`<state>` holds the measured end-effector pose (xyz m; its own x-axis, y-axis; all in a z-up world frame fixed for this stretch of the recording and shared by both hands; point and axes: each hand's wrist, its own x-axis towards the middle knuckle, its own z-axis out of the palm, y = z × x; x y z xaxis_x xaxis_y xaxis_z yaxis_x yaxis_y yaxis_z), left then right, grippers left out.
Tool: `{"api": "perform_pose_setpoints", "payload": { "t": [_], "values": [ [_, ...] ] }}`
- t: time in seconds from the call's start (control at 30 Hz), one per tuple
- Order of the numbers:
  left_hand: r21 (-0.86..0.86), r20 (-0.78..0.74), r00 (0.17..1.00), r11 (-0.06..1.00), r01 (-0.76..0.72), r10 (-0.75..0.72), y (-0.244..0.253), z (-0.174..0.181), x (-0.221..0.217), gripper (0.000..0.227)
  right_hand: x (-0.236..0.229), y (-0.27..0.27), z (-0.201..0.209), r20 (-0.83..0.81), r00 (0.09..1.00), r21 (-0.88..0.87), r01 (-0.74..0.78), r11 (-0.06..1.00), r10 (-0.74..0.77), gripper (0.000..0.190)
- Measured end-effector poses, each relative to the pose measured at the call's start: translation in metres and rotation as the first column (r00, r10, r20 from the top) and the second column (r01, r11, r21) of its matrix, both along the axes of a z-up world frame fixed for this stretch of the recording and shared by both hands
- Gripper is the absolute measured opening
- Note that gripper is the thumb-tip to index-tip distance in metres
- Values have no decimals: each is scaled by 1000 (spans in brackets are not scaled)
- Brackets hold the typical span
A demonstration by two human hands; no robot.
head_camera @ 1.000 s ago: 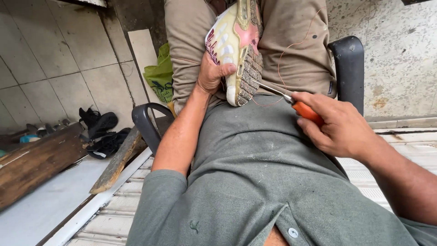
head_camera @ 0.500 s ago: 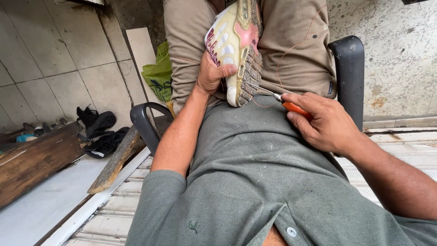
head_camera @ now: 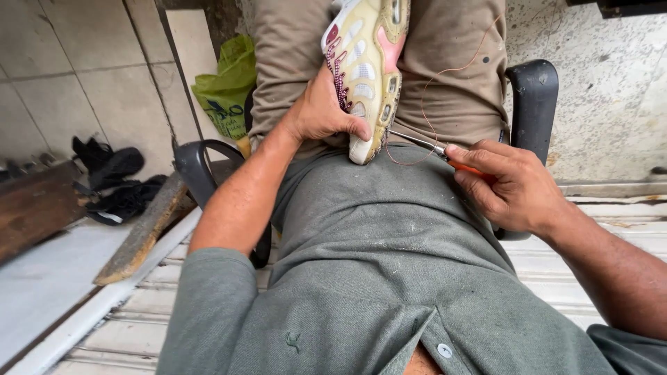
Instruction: A person is manually sewing the sole of a sneaker using a handheld awl and thread while sitting in a chair.
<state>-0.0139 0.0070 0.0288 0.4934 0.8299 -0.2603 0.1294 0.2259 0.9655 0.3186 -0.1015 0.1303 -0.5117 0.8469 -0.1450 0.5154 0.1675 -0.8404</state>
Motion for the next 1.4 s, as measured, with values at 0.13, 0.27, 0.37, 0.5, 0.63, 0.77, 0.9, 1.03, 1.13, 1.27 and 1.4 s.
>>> {"api": "perform_pose_setpoints", "payload": {
  "t": [0.13, 0.27, 0.37, 0.5, 0.63, 0.77, 0.9, 1.03, 1.13, 1.27, 1.4],
  "values": [
    [-23, -166, 983, 997, 70, -72, 8, 13, -1, 131, -5, 4, 1, -42, 998, -77, 39, 996, -42, 31],
    [-95, -340, 931, 990, 108, -134, 11, 17, 1, 133, -8, 6, 6, -24, 999, -96, 29, 995, -31, 32],
    [1, -218, 970, 994, 108, -105, 10, 10, 1, 132, -11, 5, 12, 115, 993, -57, 28, 998, -22, 31],
    [27, -253, 962, 993, 113, -103, 9, 6, 3, 137, -10, 9, 19, 201, 979, 2, -31, 1000, 30, 34],
    [68, -204, 973, 990, 127, -111, 7, 5, 3, 136, -17, 11, 24, 332, 942, 5, -65, 998, 60, 36],
    [85, -242, 965, 988, 128, -104, 6, 0, 2, 138, -21, 9, 23, 348, 936, 38, -75, 996, 57, 34],
    [99, -186, 979, 990, 98, -78, 5, -3, 2, 136, -22, 10, 20, 378, 923, 136, -128, 982, 68, 35],
    [106, -208, 975, 989, 104, -80, 6, -4, 4, 139, -24, 12, 22, 385, 920, 12, -81, 997, 71, 36],
    [109, -202, 976, 989, 100, -76, 6, -3, 3, 137, -26, 15, 23, 371, 926, 23, -78, 997, 64, 35],
    [83, -224, 971, 991, 103, -82, 7, -5, 3, 140, -28, 14, 21, 376, 924, 24, -89, 996, 74, 36],
    [134, -185, 981, 987, 89, -63, 7, -7, 4, 138, -29, 16, 22, 367, 929, -17, -46, 999, 49, 36]
  ]
}}
